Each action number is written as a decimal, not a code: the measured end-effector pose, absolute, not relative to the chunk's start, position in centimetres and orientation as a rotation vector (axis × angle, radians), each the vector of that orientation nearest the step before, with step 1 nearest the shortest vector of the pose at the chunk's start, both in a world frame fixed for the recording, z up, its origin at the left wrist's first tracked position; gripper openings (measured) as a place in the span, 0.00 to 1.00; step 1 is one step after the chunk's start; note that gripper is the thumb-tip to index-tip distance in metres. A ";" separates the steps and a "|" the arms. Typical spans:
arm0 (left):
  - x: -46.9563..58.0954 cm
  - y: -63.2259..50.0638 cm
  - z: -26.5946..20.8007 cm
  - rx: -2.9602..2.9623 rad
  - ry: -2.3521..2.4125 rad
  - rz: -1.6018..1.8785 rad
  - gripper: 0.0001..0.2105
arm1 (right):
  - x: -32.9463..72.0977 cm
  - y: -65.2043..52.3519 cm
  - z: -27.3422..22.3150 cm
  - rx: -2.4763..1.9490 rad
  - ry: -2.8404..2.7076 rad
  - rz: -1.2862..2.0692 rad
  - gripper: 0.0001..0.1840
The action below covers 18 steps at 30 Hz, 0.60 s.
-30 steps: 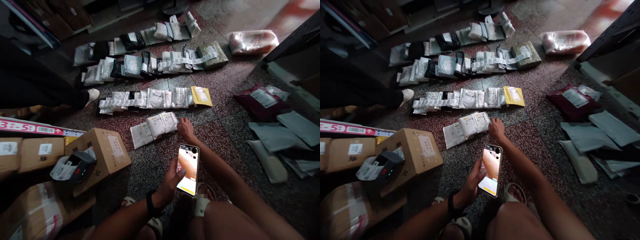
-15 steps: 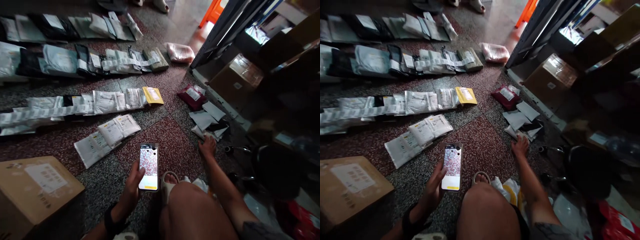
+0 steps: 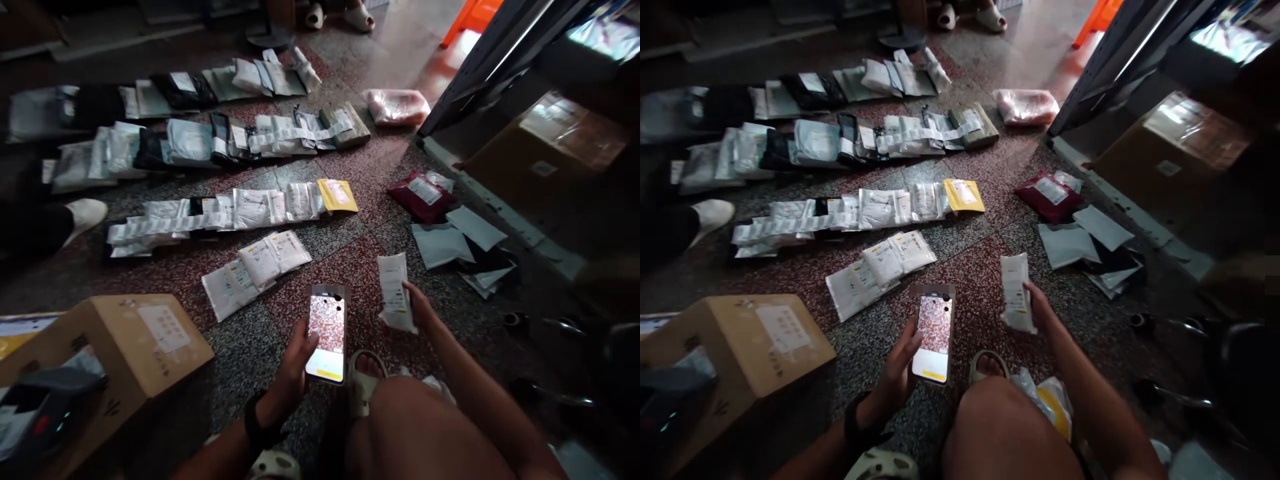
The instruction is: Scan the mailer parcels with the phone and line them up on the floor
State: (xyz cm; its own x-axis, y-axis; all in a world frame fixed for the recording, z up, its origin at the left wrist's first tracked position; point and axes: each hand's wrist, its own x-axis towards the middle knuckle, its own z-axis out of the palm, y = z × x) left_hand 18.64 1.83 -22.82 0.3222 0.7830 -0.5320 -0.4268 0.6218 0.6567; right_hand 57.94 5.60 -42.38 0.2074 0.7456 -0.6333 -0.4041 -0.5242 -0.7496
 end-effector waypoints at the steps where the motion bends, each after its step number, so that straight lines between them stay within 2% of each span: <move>1: 18.7 1.8 -22.8 0.435 0.927 0.841 0.26 | 55.4 5.5 -42.8 -1.413 -0.228 1.648 0.14; 3: 18.9 1.8 -22.8 0.427 0.900 0.850 0.24 | 50.9 5.6 -43.6 -1.257 -0.108 1.854 0.16; 7: 18.8 1.8 -22.7 0.464 0.884 0.828 0.25 | 44.7 7.1 -44.9 -1.111 0.001 2.056 0.19; 13: 18.6 1.6 -22.2 0.423 0.844 0.833 0.25 | 41.4 10.2 -45.0 -1.149 0.003 1.891 0.18; 18: 18.5 1.5 -22.0 0.437 0.775 0.838 0.22 | 41.9 11.1 -44.7 -1.156 -0.058 1.846 0.23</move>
State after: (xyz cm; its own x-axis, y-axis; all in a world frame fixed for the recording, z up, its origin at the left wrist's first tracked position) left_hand 18.48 1.53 -22.00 0.4259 0.7934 -0.4349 -0.4949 0.6067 0.6221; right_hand 41.86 11.06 -44.74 -0.1292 0.7173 -0.6846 -0.6729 -0.5706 -0.4708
